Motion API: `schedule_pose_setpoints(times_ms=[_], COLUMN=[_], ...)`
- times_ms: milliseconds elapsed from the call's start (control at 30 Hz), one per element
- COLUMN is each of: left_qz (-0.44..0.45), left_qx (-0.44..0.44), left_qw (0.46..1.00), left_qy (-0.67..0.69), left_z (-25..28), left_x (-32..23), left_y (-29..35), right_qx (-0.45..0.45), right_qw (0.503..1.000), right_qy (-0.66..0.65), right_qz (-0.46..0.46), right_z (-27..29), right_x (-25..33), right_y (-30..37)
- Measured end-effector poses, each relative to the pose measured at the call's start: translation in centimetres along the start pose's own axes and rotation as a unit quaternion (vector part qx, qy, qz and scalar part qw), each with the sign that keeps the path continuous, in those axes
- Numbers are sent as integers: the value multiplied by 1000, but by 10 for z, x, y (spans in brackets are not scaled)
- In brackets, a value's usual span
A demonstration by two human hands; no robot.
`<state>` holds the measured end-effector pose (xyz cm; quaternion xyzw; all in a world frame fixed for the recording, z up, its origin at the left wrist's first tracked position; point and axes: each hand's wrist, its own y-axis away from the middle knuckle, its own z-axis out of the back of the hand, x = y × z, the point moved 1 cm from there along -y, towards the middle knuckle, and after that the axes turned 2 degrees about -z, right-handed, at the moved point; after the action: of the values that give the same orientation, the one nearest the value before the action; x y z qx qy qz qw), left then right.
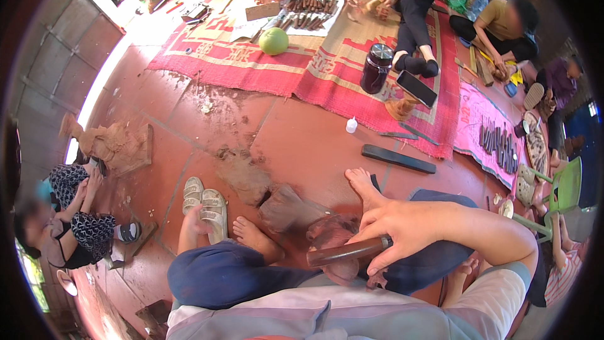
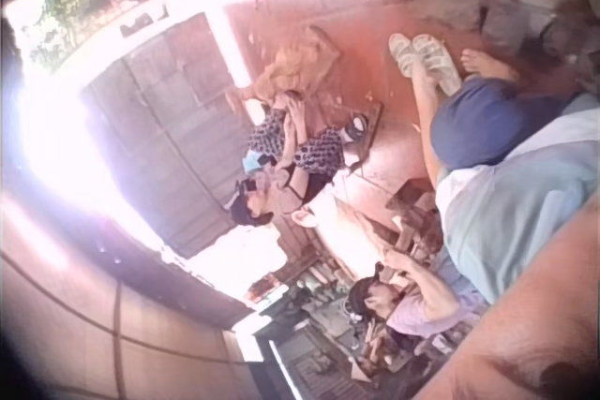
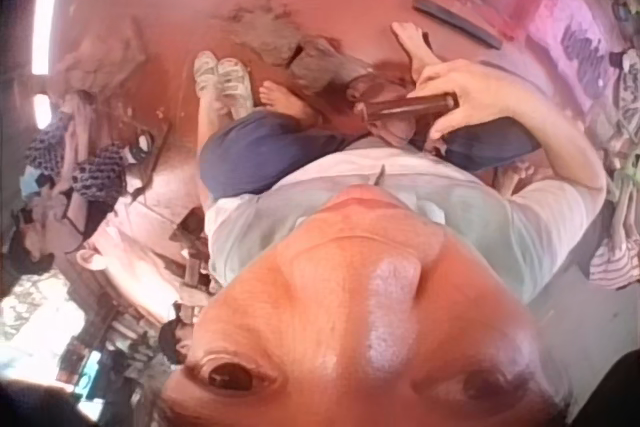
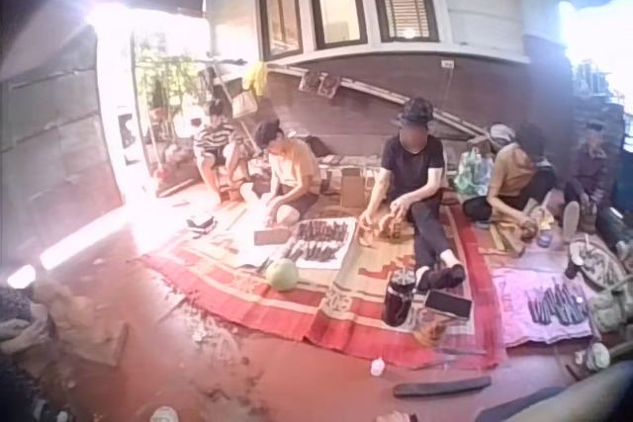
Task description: The person carves a piece of wood using a chisel and mallet while sitting on the floor. They hold the wood between their legs and repeatedly strike the chisel to shape it. The person occasionally adjusts the wood and tools during the process.
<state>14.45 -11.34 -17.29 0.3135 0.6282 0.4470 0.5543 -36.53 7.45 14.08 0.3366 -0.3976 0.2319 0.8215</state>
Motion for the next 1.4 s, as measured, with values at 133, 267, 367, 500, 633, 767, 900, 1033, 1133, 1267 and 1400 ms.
schedule_pose_setpoints(times_ms=[133, 267, 367, 500, 633, 767, 900, 1033, 1133, 1267, 1400], left_qz=[-131, -14, 6, -3, -158, -233, -135, -119, -139, -168, -243], left_qx=[27, 75, 58, 29, 180, 122, 184, 172, 151, 40, 119], left_qw=[976, 949, 954, 985, 970, 958, 960, 967, 972, 985, 958], left_qy=[-173, -307, -294, -169, 32, 110, 161, 145, 112, 9, 100], left_z=[-25, -68, -102, -111, -147, -148, -121, -167, -159, -187, -188], left_x=[-30, -51, -25, 27, 78, 105, 105, 85, 73, 61, 60], left_y=[49, 55, 47, 14, -12, -37, -68, -17, -28, -4, -15], right_qx=[14, 24, 35, 0, 22, 35, 40, 57, 96, 99, 85], right_qw=[996, 999, 996, 994, 994, 993, 995, 994, 990, 988, 990], right_qy=[-26, 6, 86, 94, 96, 99, 73, 81, 95, 100, 79], right_qz=[84, 42, -3, 58, 48, 54, 57, 51, 50, 60, 83], right_z=[2, -9, -14, -17, -14, -8, -8, -8, -4, -4, -9], right_x=[-4, -4, -5, -3, -7, -9, -13, -16, -10, -12, -13], right_y=[1, 14, 23, 14, 15, 15, 13, 17, 10, 11, 11])
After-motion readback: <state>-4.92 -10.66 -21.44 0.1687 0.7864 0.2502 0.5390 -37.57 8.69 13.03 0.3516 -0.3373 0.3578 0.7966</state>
